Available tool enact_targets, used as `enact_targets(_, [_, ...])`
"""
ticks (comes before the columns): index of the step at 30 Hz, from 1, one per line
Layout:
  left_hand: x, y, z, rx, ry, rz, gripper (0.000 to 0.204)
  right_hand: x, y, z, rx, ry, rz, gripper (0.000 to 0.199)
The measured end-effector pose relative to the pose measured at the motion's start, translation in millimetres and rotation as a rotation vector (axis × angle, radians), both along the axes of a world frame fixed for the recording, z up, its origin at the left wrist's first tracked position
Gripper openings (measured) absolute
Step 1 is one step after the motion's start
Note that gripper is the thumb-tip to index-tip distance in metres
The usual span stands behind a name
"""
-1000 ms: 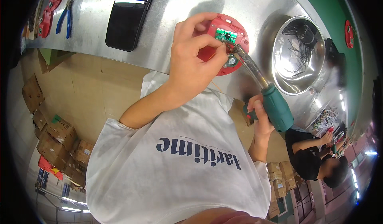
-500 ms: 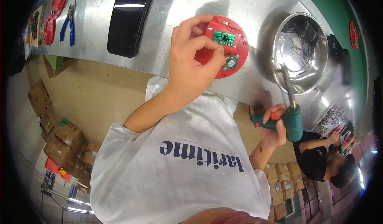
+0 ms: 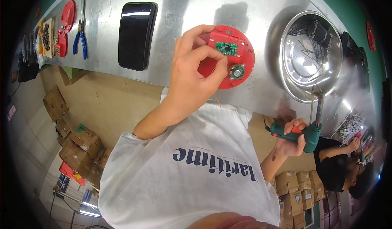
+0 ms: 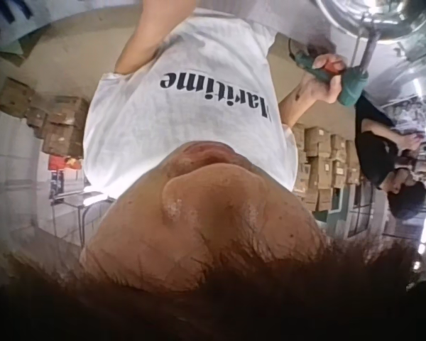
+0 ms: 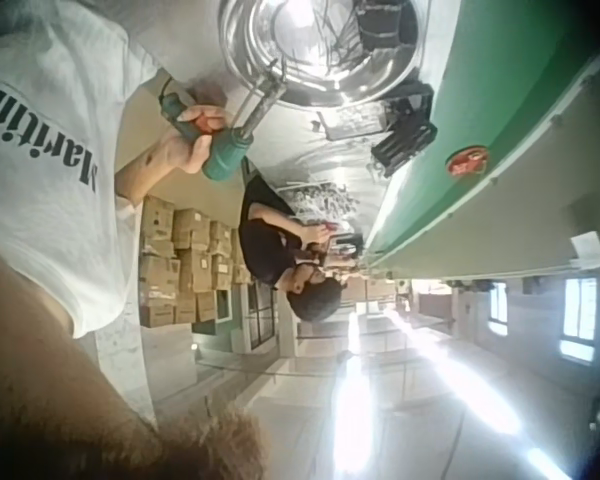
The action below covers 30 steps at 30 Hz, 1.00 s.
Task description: Soldering electronic components and wires onto a printed circuit board.
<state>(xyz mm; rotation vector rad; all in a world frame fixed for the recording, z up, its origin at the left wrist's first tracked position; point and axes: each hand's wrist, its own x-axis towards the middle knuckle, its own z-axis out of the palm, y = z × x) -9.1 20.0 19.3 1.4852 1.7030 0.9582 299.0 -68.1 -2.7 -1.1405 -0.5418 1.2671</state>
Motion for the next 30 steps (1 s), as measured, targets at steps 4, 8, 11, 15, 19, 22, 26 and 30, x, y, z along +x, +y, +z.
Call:
enact_targets(4, [-10.9, -2.4, 3.6, 0.017, 0.009, -0.068, 0.008, -1.2, 0.3, -0.4, 0.028, 0.022, 0.017, 0.030])
enact_targets(8, [-32.1, 6.6, 13.1, -0.050, -0.041, -0.231, 0.032, -3.1, 0.2, -1.3, 0.055, 0.093, 0.017, 0.028])
enact_targets(11, [-43.3, 25.6, 25.1, -0.031, 0.135, -0.414, 0.044, -5.4, -0.8, -0.3, 0.053, 0.165, 0.016, 0.027])
enact_targets(15, [-59.4, 56.1, 14.3, 0.080, 0.335, -0.715, 0.053, -7.1, -1.1, 1.9, 0.016, 0.170, 0.016, 0.027])
enact_targets(19, [-70.7, 111.2, 23.9, 0.126, 0.368, -0.389, 0.048, -4.1, -2.4, -1.3, 0.027, 0.122, -0.014, 0.026])
enact_targets(22, [-117.1, 180.5, 4.6, 0.145, 0.309, 0.089, 0.056, -5.0, -2.6, -6.2, 0.047, 0.132, -0.023, 0.026])
enact_targets(26, [-242.6, 253.6, -35.2, 0.642, 0.869, 0.534, 0.056, -13.0, 5.6, -2.4, 0.042, 0.089, -0.019, 0.025])
enact_targets(30, [-318.2, 284.2, -39.0, 0.256, 0.903, 1.028, 0.056, -14.3, 5.2, -2.0, 0.052, 0.093, -0.026, 0.023])
